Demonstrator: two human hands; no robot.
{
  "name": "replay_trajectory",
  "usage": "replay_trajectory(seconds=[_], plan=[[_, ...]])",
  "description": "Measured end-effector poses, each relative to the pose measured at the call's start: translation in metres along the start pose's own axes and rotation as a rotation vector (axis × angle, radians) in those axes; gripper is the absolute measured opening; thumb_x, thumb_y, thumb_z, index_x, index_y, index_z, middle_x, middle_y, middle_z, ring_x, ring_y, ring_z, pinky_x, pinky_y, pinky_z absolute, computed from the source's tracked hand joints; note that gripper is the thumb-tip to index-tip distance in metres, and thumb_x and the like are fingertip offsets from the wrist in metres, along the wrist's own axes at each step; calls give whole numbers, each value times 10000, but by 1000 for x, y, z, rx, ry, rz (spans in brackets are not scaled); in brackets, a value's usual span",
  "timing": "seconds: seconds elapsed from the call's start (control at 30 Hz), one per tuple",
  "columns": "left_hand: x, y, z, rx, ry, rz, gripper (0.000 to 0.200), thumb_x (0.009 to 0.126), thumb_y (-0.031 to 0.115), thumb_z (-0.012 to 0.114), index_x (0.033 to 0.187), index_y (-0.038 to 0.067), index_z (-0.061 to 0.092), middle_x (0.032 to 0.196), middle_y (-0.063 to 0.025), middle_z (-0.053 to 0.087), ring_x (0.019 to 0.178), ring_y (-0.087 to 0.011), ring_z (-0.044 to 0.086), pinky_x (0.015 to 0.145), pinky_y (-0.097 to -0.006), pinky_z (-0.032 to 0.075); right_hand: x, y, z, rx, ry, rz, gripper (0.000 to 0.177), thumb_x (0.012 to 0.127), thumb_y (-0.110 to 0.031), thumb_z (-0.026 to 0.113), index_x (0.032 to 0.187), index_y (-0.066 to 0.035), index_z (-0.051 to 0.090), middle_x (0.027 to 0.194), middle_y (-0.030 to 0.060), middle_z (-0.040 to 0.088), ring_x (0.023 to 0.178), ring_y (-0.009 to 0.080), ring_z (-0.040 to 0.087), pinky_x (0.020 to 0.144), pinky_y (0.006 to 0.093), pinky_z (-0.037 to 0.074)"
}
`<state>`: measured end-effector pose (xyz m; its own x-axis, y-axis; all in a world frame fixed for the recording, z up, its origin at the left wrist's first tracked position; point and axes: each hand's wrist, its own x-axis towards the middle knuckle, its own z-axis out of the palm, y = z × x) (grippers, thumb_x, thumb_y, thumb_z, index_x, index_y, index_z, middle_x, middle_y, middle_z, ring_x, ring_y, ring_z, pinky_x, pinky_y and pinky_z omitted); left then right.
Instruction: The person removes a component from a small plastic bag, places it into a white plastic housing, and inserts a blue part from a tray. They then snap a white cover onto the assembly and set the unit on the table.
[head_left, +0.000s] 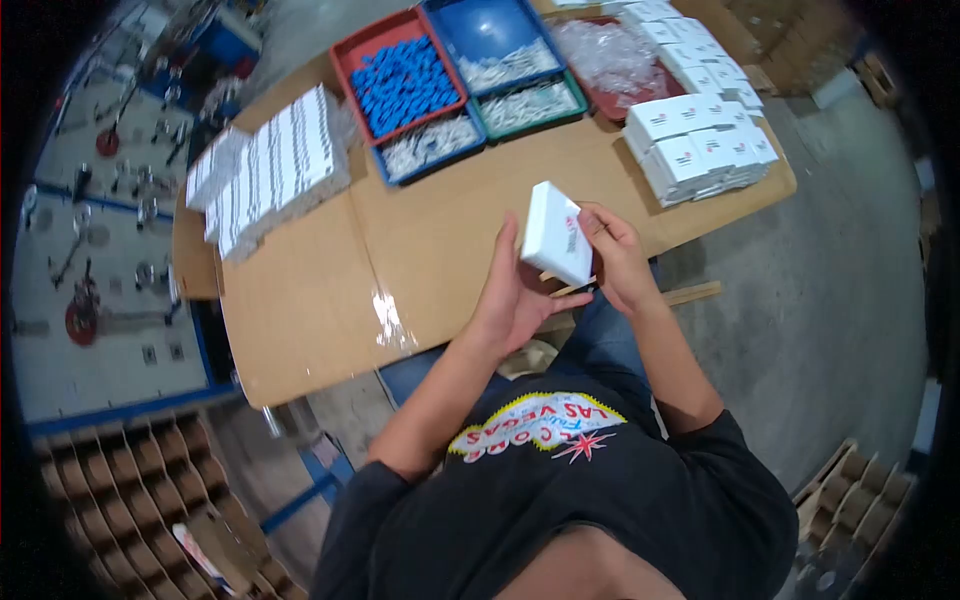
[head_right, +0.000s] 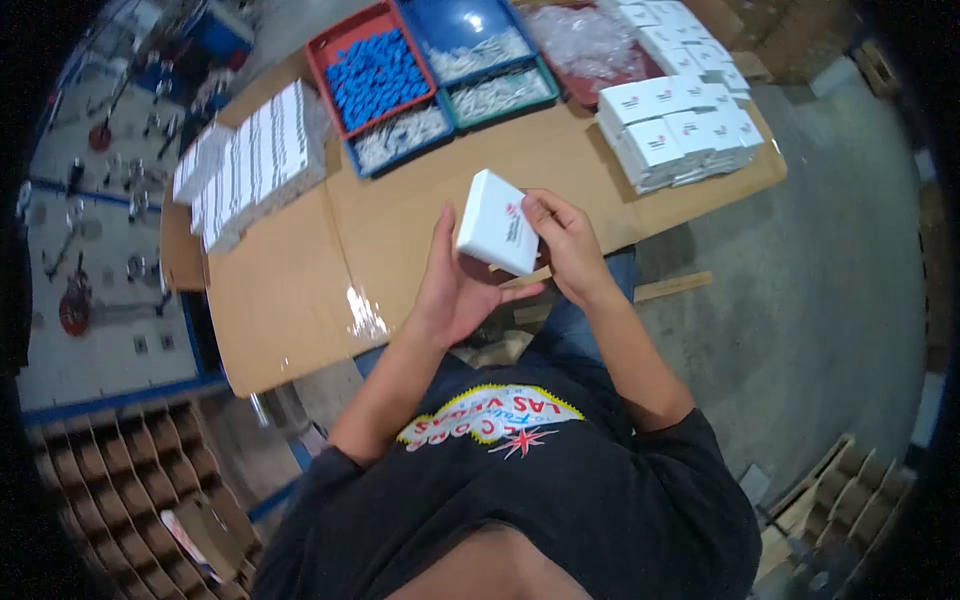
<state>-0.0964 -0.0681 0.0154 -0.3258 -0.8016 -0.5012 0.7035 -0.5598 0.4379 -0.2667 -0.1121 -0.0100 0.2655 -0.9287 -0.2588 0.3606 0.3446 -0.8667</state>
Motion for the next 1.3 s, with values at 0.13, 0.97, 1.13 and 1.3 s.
replay_trajectory(seconds=[0.13, 0.97, 1.13, 1.3], plan=[[0, 3, -13, -1, -102, 49, 629, 1057, 634, 383, 1466, 165, 471, 1362, -79, 575, 1258, -253, 581, 1042, -534, 494, 2, 18, 11, -646, -46, -357, 314, 1077, -203, 566, 1309, -7, 648, 1238, 128, 657, 1095, 213, 653, 939, 312, 515], [-18, -43, -27, -25, 97, 438, 536, 1086, 540, 459, 1412, 116, 497, 1185, -30, 624, 1065, -136, 617, 907, -306, 513, 13, 58, 44, -851, -365, -1179, 768, 1064, -554, 444, 1409, 127, 531, 1431, 376, 525, 1254, 522, 590, 1044, 529, 493], [-1, -60, -49, 14, 145, 490, 527, 1088, 539, 462, 1398, 115, 506, 1150, -22, 628, 1030, -120, 612, 879, -290, 514, 11, 68, 44, -808, -342, -1159, 759, 1079, -537, 414, 1412, 136, 523, 1398, 386, 549, 1239, 539, 596, 1044, 535, 492], [1, -65, -54, 64, 166, 488, 547, 1090, 541, 450, 1417, 104, 491, 1172, -25, 630, 1049, -122, 612, 894, -288, 513, 7, 78, 41, -789, -328, -1102, 764, 1084, -538, 398, 1422, 137, 513, 1394, 379, 556, 1254, 533, 590, 1052, 534, 488]])
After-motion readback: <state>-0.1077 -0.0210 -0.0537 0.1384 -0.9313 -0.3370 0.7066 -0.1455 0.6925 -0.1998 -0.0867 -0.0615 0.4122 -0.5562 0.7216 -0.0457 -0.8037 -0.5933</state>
